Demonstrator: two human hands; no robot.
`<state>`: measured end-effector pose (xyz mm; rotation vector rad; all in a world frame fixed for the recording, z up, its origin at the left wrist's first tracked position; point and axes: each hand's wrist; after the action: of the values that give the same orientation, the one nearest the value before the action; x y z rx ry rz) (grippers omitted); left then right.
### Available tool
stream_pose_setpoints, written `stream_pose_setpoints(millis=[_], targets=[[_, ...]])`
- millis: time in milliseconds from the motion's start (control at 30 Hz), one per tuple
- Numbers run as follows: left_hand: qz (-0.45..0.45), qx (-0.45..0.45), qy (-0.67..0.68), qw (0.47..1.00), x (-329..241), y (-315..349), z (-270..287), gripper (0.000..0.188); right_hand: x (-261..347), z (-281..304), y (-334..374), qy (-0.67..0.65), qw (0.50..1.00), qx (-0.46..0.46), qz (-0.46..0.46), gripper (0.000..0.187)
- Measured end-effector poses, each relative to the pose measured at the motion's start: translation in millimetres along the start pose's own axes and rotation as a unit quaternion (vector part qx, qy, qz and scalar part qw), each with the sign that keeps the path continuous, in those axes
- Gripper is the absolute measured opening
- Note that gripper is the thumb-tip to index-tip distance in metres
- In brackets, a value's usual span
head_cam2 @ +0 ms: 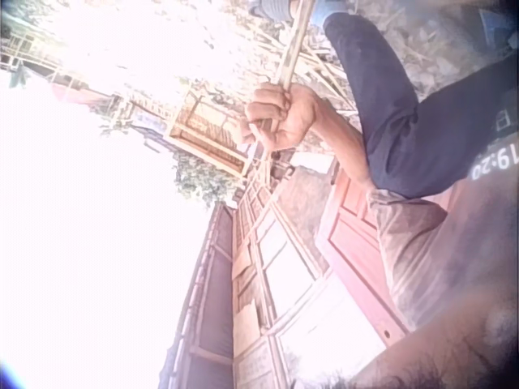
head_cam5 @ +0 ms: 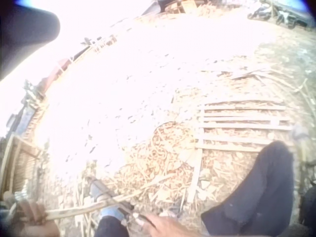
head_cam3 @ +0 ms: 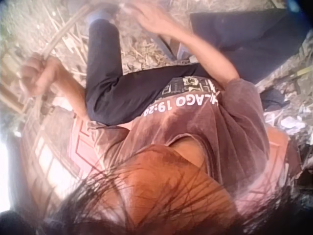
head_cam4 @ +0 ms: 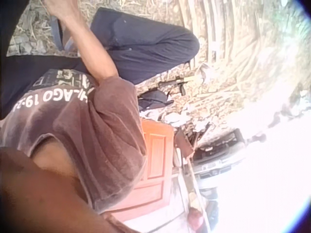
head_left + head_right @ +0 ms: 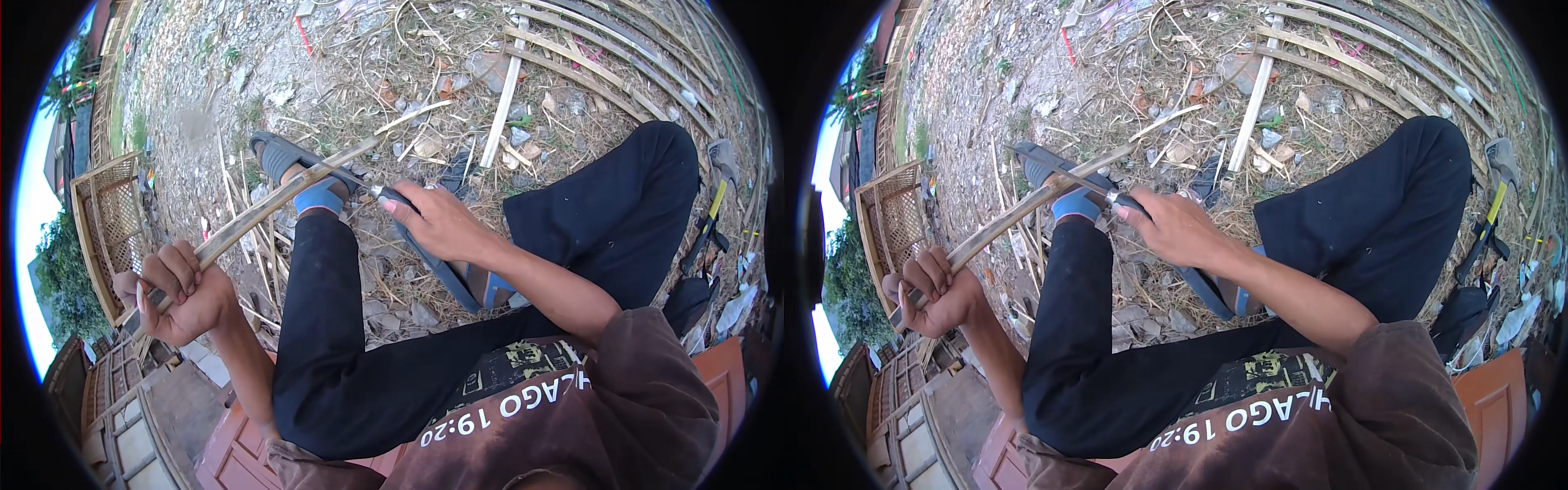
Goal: The person shaves a strip of bamboo with a knife and then nails it onto a wooden lattice structure using a hammer.
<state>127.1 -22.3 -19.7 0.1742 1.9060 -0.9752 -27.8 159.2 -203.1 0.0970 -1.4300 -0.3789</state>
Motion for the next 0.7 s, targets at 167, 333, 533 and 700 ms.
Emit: stream_pose_setpoints(millis=[167, 333, 533, 700], targets=[[0.006, 0.041, -0.021, 0.999, 1.7, -3.0, 4.5, 0.01, 32.0, -13.5, -0.1, -0.01, 0.982, -0.08, 0.169, 0.034], [0.004, 0.036, -0.026, 0.999, -3.2, -3.7, 4.8, 0.012, 19.6, -14.8, -10.5, 0.039, 0.996, -0.028, 0.077, 0.033], [0.004, 0.066, -0.03, 0.997, 3.6, 0.2, -3.0, 0.014, 41.5, -9.5, 1.7, 0.025, 0.981, -0.087, 0.173, 0.034], [-0.004, 0.076, -0.019, 0.997, -9.4, 0.0, -14.5, 0.011, -15.2, -7.4, -25.2, 0.078, 0.994, -0.071, 0.034, 0.034]])
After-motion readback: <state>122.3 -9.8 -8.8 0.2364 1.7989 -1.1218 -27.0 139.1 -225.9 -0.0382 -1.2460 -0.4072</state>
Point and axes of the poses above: each hand's wrist, its own y-axis away from the middle knuckle, its own z-axis out of the back of the hand, x = y × z, and after that the axes turned 6 degrees about y, right-handed
